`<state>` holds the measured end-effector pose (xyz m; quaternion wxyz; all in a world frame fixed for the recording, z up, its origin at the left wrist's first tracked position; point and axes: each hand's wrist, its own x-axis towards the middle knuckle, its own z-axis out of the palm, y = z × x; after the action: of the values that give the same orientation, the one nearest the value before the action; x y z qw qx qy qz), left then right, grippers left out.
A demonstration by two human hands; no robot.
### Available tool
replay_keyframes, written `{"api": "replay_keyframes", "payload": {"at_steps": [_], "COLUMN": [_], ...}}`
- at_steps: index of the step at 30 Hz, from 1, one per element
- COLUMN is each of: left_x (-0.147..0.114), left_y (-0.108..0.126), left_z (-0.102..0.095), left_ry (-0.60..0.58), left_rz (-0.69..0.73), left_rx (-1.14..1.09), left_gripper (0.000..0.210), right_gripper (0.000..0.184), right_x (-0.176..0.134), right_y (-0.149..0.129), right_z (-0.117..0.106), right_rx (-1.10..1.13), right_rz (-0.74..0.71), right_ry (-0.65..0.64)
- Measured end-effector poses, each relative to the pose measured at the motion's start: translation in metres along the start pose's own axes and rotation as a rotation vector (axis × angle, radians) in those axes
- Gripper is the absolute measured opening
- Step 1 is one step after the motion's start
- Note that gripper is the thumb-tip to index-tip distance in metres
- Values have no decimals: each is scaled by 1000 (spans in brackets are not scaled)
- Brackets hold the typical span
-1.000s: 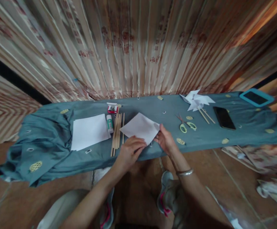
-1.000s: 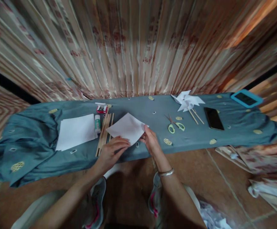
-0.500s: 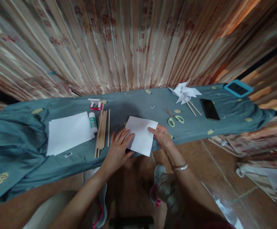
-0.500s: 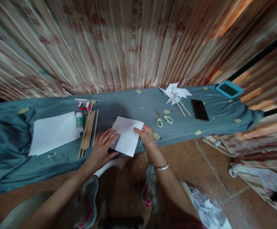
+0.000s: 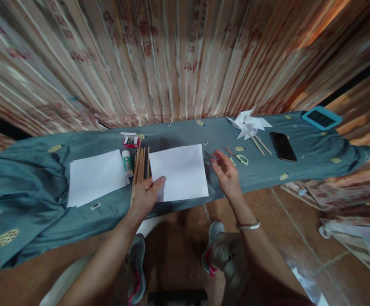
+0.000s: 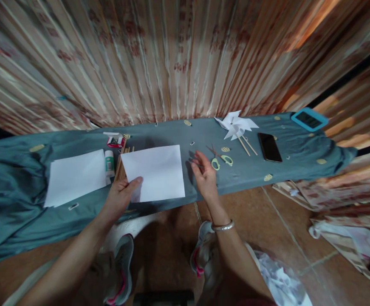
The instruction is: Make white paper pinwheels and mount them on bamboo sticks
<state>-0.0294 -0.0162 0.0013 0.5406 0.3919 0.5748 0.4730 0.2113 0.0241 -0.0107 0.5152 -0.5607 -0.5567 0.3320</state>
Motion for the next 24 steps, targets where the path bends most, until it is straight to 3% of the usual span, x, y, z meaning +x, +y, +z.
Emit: {"api": "replay_keyframes", "payload": {"at_steps": [4,8,11,13,14,16,18,21,24], "left_x": [4,11,11,5,1,-10,-19,-24,-23], "left_y": [-12,-18,-13,-9,-7,-7,-12,-23,-31], "left_z": [0,-3,-4,-3,-3,-1,0,-2,-6], "left_ry": [-105,-166,-58,-9,-27,-189,-377,-368,-339], "left_rz": [-56,50,243,471,581,722,766,770,752], "left_rx": [-58,88,344,538,627,692,753,841,841], "left_gripper": [41,62,77,68,57,41,44,37,26], "right_gripper": [69,50,33,35,38,44,48,42,30], "right_x": [-16,-32,-37,-38,-38,-37,-36,-31,-24], "right_y": [-13,-15,-6,-1,1,4,7,10,11], "right_z": [-8,-4,-1,1,1,2,2,0,-4], "right_rx": [-540,-697,-719,-736,-739,-716,-660,-508,-276], "right_rz": [-280,-448,-498,-489,-483,-476,-468,-408,-260], "right_ry": [-209,-416,-450,-440,-442,-470,-511,-548,-559]}}
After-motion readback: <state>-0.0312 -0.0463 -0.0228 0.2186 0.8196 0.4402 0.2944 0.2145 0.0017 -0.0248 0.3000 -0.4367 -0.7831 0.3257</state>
